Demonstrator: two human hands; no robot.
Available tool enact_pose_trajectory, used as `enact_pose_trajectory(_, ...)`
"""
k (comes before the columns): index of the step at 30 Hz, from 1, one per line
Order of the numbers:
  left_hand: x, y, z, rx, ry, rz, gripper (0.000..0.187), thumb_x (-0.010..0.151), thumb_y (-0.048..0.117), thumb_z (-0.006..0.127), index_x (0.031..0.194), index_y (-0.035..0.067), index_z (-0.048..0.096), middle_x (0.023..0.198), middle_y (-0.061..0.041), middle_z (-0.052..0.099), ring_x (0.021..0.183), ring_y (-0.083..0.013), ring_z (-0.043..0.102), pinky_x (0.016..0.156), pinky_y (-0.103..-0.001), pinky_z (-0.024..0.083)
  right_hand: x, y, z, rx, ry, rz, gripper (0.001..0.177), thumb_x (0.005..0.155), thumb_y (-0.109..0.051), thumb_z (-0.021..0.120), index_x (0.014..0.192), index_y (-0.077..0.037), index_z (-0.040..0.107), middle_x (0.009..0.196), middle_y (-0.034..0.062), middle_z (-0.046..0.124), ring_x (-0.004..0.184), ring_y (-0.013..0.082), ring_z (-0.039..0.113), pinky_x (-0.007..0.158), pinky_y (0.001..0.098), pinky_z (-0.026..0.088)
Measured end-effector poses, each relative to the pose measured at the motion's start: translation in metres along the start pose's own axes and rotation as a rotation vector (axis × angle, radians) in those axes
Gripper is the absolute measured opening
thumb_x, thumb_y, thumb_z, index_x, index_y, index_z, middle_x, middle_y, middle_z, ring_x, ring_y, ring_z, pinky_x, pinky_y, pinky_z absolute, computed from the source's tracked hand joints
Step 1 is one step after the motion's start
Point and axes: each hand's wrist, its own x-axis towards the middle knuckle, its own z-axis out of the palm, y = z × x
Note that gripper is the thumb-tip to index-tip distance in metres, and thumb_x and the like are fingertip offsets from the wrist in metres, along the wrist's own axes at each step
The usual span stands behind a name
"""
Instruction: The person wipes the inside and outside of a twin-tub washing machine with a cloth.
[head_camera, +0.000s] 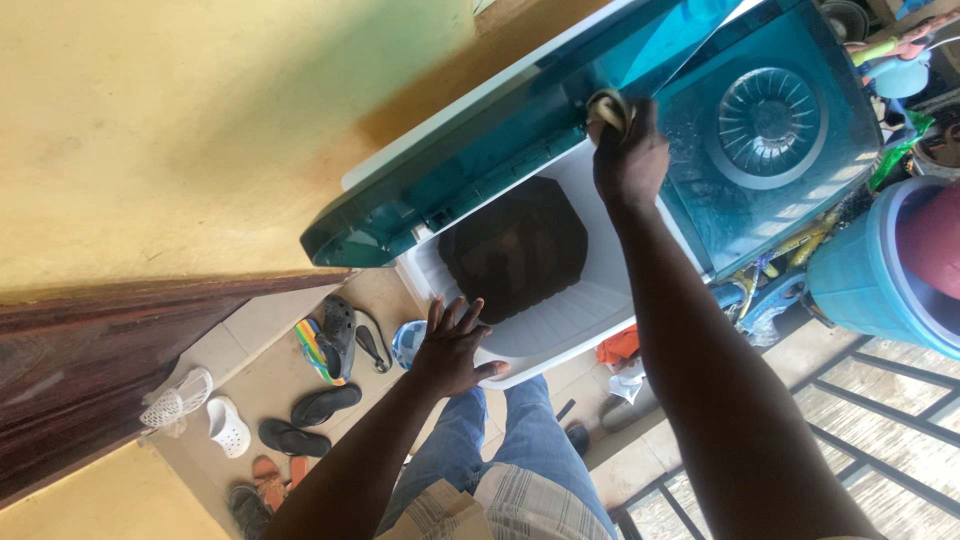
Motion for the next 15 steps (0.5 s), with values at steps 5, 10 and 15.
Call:
enact_pose_trajectory(5, 0.002, 0.002, 0.000, 0.000, -0.003, -0.002, 0.082, 0.087, 0.079, 0.050, 0.133, 0.013, 0.066, 0.168, -0.016, 0.022, 0.155, -0.0416, 0.014, 0.121, -0.064, -0.004, 0.000, 0.016, 0.019, 0.064, 0.205, 0.081, 0.024, 0.098, -0.022, 0.075, 0.105, 0.001, 0.074, 0.106, 0.0233, 0.073, 0.090, 0.0357, 0.075, 0.078, 0.0427, 0.060)
enact_pose_trajectory(10, 0.001, 0.000, 0.002, -0.014, 0.017, 0.000, 0.082, 0.086, 0.079, 0.050, 0.131, 0.013, 0.067, 0.168, -0.016, 0.023, 0.156, -0.0407, 0.015, 0.121, -0.065, -0.004, 0.008, -0.012, 0.038, 0.942, 0.338, 0.674, 0.034, 0.098, -0.030, 0.066, 0.114, 0.000, 0.071, 0.109, 0.0202, 0.077, 0.097, 0.0312, 0.077, 0.081, 0.0405, 0.065)
enact_pose_trajectory(15, 0.001, 0.000, 0.003, -0.026, 0.022, -0.005, 0.082, 0.085, 0.079, 0.051, 0.130, 0.012, 0.068, 0.166, -0.017, 0.026, 0.154, -0.0413, 0.016, 0.120, -0.066, -0.003, 0.029, -0.026, 0.050, 1.264, 0.379, 1.028, 0.041, 0.097, -0.030, 0.061, 0.123, 0.001, 0.062, 0.119, 0.0231, 0.069, 0.106, 0.0355, 0.071, 0.087, 0.0501, 0.063)
